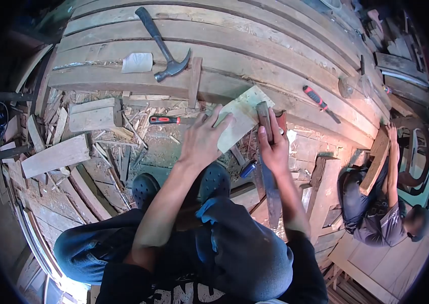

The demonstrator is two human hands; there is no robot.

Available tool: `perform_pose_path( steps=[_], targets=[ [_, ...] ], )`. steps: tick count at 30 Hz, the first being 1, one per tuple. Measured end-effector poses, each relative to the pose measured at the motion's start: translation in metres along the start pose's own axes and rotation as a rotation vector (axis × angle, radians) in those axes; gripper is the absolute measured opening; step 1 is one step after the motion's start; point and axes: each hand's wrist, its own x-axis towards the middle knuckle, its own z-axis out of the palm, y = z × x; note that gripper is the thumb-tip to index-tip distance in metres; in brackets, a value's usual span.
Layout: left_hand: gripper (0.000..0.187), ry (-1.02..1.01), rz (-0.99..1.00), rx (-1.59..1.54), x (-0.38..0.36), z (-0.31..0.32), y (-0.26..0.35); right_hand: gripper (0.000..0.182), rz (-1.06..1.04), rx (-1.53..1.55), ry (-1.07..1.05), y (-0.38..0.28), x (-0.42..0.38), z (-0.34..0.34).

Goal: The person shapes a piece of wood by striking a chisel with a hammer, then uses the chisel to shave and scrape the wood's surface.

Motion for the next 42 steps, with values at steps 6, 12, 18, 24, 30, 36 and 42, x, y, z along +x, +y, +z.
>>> perform_pose_path(
  steps=[6,12,18,24,30,36,42],
  targets=[
    [0.118,-0.034,0.117,-0.312,0.001,-0.006,-0.017,0.055,0.324,0.5,0.037,0.0,-0.002,0.038],
    [0.084,0.432,-0.252,-1.082,-0.013,0.045,-0.011,0.064,0.267,0.677,0.177,-0.006,0.008,0.052],
    [0.042,0.151,-0.989,-1.6,-0.013,0.047,0.007,0.057,0.123,0.214,0.067,0.003,-0.01,0.059],
    [0.035,0.244,-0.846,-1.311,-0.023,0.078,0.003,0.048,-0.114,-0.503,0.01,-0.011,-0.009,0.042],
    [0.038,0.556,-0.576,-1.047,-0.015,0.073,0.016,0.041,-0.202,-0.492,0.031,-0.014,0.011,0.029],
    [0.04,0.445,-0.615,-1.121,-0.016,0.079,0.004,0.041,-0.059,-0.555,-0.106,-0.023,0.033,0.015],
    [0.036,0.447,-0.589,-1.075,-0.016,0.078,0.004,0.043,-0.071,-0.686,-0.128,-0.026,0.052,-0.001]
  ],
)
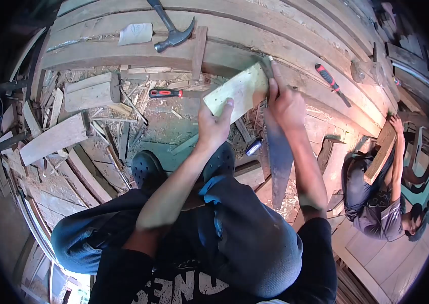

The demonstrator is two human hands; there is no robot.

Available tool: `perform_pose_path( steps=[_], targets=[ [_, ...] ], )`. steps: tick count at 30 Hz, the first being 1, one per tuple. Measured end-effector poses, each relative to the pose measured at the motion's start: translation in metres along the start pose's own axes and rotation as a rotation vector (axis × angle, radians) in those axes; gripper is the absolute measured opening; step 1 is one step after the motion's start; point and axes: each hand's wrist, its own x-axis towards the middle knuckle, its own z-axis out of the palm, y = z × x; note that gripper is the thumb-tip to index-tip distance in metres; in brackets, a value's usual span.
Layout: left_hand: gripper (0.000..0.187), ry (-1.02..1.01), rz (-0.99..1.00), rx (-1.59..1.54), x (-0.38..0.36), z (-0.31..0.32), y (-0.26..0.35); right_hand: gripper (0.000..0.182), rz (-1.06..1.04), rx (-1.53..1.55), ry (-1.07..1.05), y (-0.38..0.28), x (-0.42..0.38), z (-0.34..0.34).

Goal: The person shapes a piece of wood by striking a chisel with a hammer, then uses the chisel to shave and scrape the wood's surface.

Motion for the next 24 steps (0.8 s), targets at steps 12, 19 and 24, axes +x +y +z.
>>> perform_pose_path(
  steps=[12,19,24],
  targets=[
    [0.038,0.021,-0.014,0.059,0.002,-0.004,0.004,0.036,-0.201,0.171,0.064,-0.003,-0.03,0.02],
    [0.04,0.01,-0.024,0.101,-0.001,-0.007,0.005,0.044,-0.176,0.145,0.061,0.005,-0.019,0.027],
    [0.039,0.009,-0.033,0.098,0.004,-0.004,0.013,0.038,-0.251,0.224,0.086,-0.012,-0.042,0.021]
  ],
)
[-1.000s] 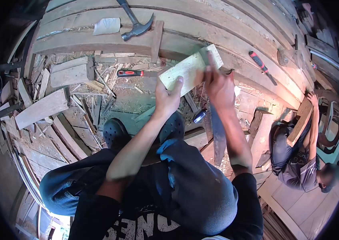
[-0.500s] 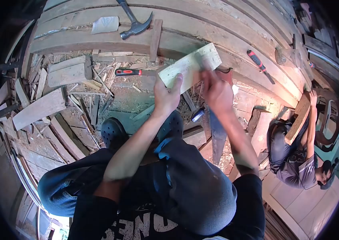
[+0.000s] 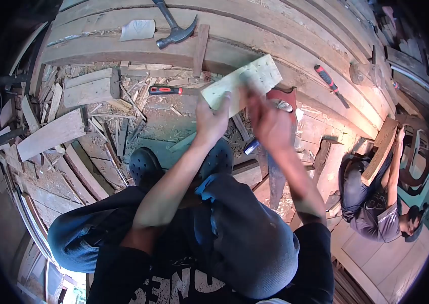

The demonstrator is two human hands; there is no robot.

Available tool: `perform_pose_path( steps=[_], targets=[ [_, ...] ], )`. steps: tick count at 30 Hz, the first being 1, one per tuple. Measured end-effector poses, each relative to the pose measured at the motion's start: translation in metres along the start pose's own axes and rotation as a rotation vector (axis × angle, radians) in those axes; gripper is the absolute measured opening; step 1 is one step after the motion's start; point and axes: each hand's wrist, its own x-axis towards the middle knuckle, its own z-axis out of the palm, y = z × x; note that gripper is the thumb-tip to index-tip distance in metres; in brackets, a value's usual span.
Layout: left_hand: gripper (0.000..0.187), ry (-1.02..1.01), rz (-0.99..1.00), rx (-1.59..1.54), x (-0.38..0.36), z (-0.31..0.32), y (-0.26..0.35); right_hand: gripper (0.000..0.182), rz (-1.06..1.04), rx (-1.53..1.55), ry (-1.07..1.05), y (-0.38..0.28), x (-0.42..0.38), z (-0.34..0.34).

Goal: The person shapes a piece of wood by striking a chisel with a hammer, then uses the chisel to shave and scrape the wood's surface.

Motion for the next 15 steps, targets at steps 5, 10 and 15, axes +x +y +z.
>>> perform_pose_path(
  steps=[5,10,15],
  targets=[
    [0.038,0.059,0.046,0.009,0.001,0.002,0.0,0.039,0.291,-0.052,-0.054,0.032,-0.002,0.01],
    [0.037,0.039,-0.034,-0.045,0.002,-0.002,0.003,0.042,0.026,-0.045,0.089,0.012,-0.02,0.009],
    [0.037,0.072,0.098,0.101,0.008,0.003,0.005,0.044,0.209,-0.009,0.106,0.019,-0.009,0.013]
  ],
)
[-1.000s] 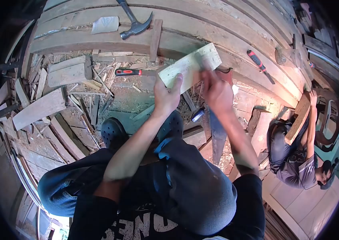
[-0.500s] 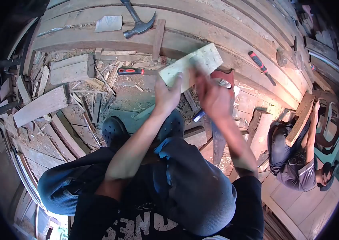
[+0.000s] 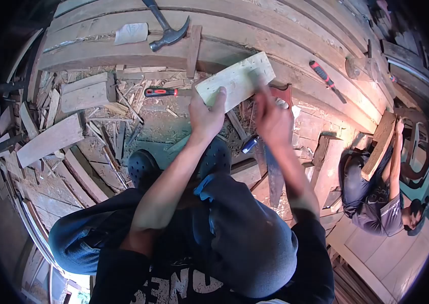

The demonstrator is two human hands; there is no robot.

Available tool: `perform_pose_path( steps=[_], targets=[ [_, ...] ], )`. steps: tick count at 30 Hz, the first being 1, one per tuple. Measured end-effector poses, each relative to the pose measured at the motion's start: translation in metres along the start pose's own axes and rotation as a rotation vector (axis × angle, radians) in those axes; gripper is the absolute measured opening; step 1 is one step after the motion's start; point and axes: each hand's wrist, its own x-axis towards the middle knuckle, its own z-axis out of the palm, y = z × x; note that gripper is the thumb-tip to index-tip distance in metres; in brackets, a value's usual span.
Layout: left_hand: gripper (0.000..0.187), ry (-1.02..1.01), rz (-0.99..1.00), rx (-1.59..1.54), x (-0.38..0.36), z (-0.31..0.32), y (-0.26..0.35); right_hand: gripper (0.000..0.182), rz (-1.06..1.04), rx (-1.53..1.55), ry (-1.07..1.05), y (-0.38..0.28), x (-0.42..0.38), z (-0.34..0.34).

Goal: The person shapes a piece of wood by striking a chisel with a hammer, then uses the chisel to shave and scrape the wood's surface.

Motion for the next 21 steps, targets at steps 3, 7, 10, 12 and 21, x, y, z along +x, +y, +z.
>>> perform_pose_path(
  steps=[3,7,10,12,21],
  targets=[
    [0.04,-0.003,-0.034,-0.073,-0.001,-0.006,-0.009,0.041,-0.11,0.038,-0.072,0.005,-0.003,-0.006],
    [0.041,-0.027,0.011,0.041,0.004,-0.007,0.005,0.043,0.17,-0.165,-0.011,0.016,0.024,-0.007],
    [0.041,-0.06,-0.04,-0.012,0.008,-0.011,0.002,0.046,-0.133,0.01,-0.004,-0.006,-0.019,-0.007],
    [0.041,-0.051,0.004,-0.005,0.009,-0.012,0.003,0.047,-0.1,0.011,0.032,0.008,-0.012,-0.002],
    [0.039,-0.12,0.055,0.049,0.008,-0.013,0.02,0.05,-0.11,-0.057,0.066,0.013,-0.012,-0.001]
  ],
)
